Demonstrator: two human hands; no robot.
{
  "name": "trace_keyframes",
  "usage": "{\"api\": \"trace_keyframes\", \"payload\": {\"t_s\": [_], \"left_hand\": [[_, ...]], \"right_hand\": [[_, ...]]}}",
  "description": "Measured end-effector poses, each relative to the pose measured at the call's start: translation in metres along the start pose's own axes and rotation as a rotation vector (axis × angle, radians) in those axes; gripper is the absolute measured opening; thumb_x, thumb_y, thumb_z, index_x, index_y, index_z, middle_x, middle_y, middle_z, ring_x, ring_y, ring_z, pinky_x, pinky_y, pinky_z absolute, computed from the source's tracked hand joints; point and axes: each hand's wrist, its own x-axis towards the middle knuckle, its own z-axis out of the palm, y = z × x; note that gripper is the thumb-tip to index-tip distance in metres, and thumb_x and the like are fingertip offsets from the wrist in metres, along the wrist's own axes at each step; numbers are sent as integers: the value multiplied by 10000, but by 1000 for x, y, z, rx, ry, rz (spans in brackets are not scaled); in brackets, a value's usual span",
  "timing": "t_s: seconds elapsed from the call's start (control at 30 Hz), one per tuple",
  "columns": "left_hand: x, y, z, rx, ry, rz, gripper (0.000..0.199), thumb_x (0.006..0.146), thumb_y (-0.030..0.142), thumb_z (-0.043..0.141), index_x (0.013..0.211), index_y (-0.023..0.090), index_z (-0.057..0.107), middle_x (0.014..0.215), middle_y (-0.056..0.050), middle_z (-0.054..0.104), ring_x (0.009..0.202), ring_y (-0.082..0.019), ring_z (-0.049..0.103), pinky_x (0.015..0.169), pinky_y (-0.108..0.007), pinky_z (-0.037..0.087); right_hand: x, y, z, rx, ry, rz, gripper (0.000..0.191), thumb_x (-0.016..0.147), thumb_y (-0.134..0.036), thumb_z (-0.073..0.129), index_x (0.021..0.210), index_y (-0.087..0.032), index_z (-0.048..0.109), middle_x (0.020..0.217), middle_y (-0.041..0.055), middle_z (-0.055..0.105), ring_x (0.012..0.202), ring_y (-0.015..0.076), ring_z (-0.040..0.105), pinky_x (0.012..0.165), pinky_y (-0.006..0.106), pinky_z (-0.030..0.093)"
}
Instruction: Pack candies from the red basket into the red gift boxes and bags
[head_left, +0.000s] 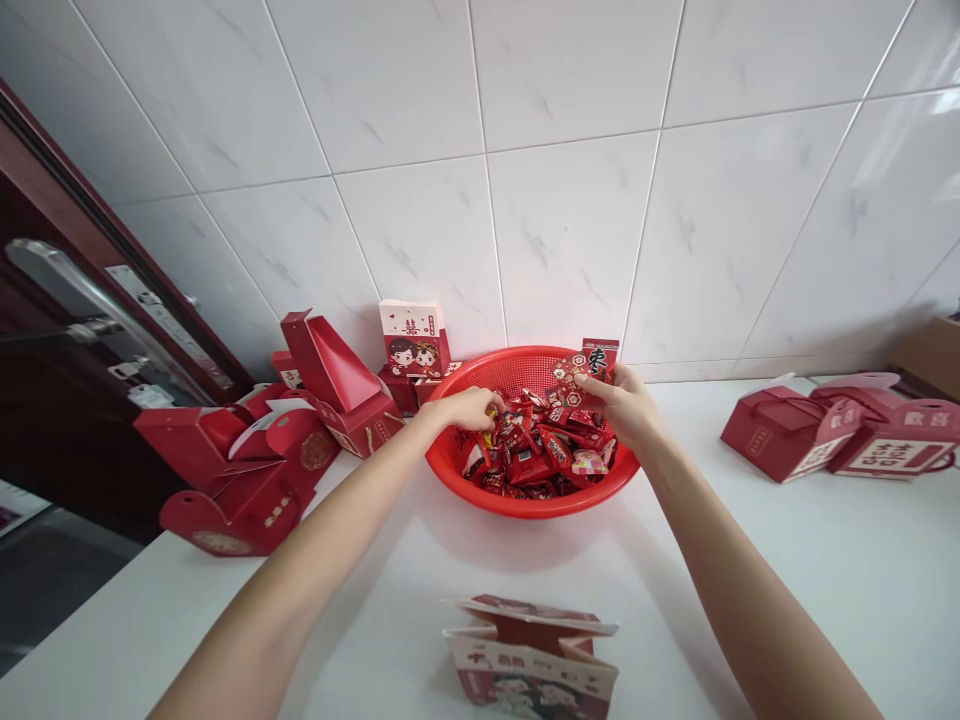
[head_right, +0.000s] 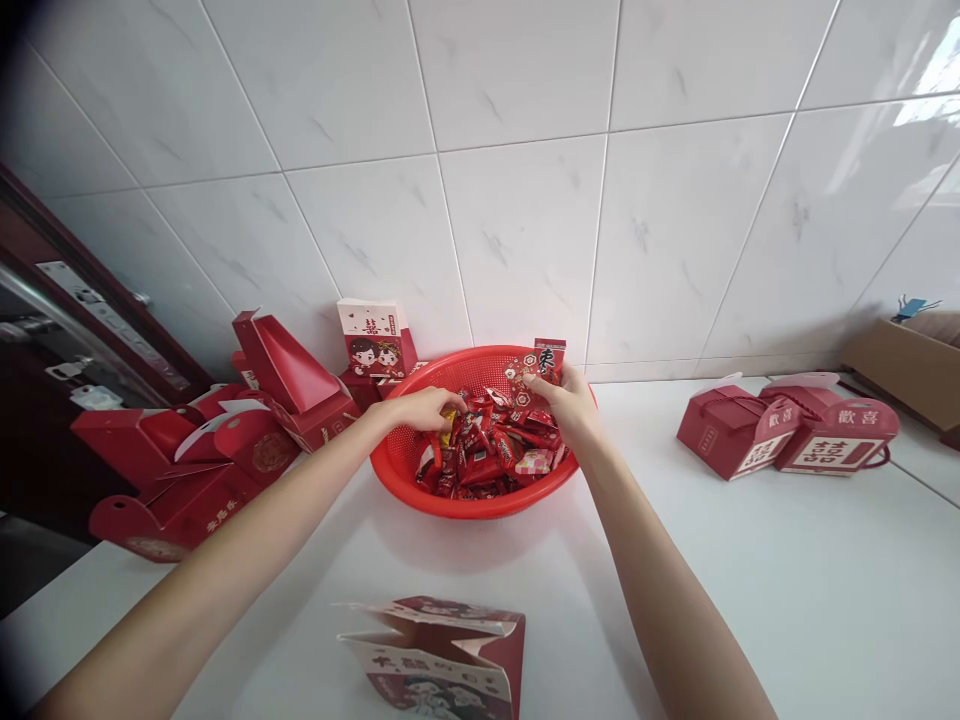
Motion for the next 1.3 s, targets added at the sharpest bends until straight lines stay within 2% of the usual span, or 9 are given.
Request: {"api": "trace_keyframes", "payload": {"t_s": [0.23, 0.43, 0.57, 0.67, 0.8, 0.9, 1.0, 1.13, 1.3], "left_hand": [[0, 0, 5, 15, 57, -48, 291, 522, 115, 593, 706, 249, 774, 744, -31, 748, 715, -230, 658, 671, -290, 470], [-1, 3, 9, 17, -7, -28, 131, 492, 164, 746, 560, 274, 721, 603, 9, 709, 708, -233, 655, 772, -308, 466], [0, 3, 8, -22, 72, -13, 96, 659, 316, 736, 597, 249, 706, 647, -16, 721, 712, -229, 658, 762, -311, 467], [2, 2, 8, -211, 248, 2, 168, 771, 386, 674, 695, 237, 682, 704, -19, 718, 713, -219, 668, 738, -313, 485], [3, 4, 9, -582, 214, 39, 306, 759, 506, 721, 774, 223, 606, 654, 38, 646, 593, -185, 672, 699, -324, 504], [0, 9, 5, -762, 234, 113, 437, 668, 566, 810, 812, 192, 638, 813, 2, 704, 703, -202, 718, 781, -354, 525], [-6, 19, 1, -872, 281, 161, 484, 674, 615, 812, 806, 165, 691, 905, -55, 746, 840, -223, 712, 883, -389, 524], [-15, 41, 2, -947, 345, 241, 421, 649, 465, 882, 868, 164, 685, 1001, -54, 737, 971, -214, 679, 947, -384, 510], [-13, 65, 9, -924, 273, 311, 503, 636, 322, 904, 1033, 171, 636, 1084, -62, 707, 1046, -212, 670, 941, -372, 520]], "right_hand": [[-3, -6, 5, -36, 21, 14, 361, 551, -367, 896, 799, -201, 693, 779, 17, 736, 685, 172, 672, 578, 277, 576], [-5, -8, 4, -76, 0, 34, 354, 575, -360, 890, 824, -197, 698, 811, 31, 749, 687, 179, 680, 604, 300, 590], [-5, -7, 4, -83, 11, 46, 352, 579, -345, 889, 833, -197, 696, 820, 30, 749, 709, 183, 690, 618, 299, 592], [-5, -7, 5, -70, 3, 37, 348, 587, -354, 888, 833, -198, 698, 828, 32, 751, 705, 181, 688, 620, 301, 590], [-4, -6, 5, -45, 5, 20, 361, 581, -374, 896, 821, -198, 693, 815, 27, 745, 700, 177, 685, 623, 302, 589], [-3, -5, 5, -43, 27, 22, 377, 573, -383, 901, 821, -203, 682, 787, 15, 729, 683, 172, 679, 621, 306, 596], [-4, -6, 5, -48, 47, 34, 360, 597, -380, 894, 828, -209, 677, 778, 13, 724, 676, 176, 682, 599, 307, 605], [-5, -8, 6, -39, 66, 71, 312, 650, -361, 878, 840, -222, 674, 791, 8, 726, 683, 182, 691, 568, 310, 625], [-5, -8, 5, -20, 44, 111, 301, 684, -358, 861, 870, -225, 665, 802, -8, 729, 647, 151, 675, 578, 299, 638]]}}
